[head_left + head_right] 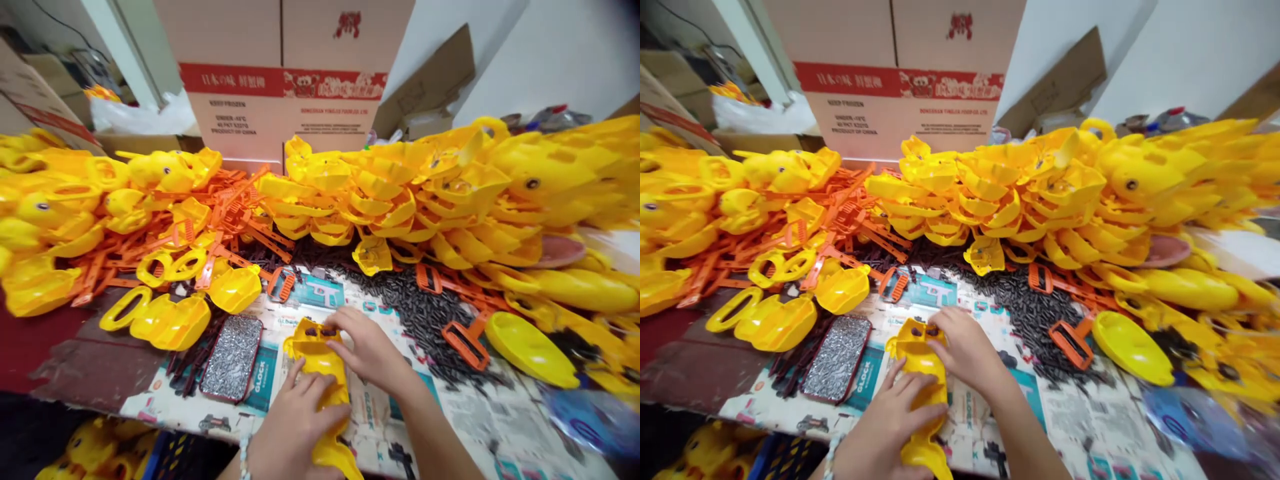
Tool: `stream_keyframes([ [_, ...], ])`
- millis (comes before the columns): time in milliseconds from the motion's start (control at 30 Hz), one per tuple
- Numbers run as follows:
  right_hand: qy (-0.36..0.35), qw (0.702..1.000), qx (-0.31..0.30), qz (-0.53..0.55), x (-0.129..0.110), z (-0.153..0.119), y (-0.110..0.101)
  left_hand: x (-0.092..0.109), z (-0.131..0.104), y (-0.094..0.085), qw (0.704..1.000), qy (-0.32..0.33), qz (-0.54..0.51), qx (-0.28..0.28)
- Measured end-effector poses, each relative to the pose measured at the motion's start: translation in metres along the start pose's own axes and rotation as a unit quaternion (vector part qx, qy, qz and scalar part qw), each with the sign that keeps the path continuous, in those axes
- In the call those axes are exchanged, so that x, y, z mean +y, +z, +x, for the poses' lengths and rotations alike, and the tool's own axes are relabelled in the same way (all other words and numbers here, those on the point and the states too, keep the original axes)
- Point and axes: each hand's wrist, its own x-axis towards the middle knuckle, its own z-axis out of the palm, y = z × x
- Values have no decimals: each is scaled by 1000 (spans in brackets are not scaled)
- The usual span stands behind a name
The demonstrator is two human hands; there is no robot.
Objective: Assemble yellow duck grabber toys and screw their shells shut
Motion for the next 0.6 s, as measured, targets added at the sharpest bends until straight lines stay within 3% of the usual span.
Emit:
stream_keyframes([
  [200, -10, 1000, -17, 7, 11, -3, 12, -8, 7, 20, 969, 56, 155, 183],
  [400, -4, 999, -40, -16, 19, -7, 16, -17, 12, 47, 964, 62, 172, 195],
  [500, -8, 999, -25, -44, 15, -8, 12, -21, 3, 25, 981, 27, 70, 179],
  [533, -21, 998, -7, -61, 13, -8, 10, -24, -2, 9, 986, 22, 30, 164],
  [600, -52, 993, 40, -102, 9, -9, 5, -35, -15, -35, 977, 18, -1, 213],
])
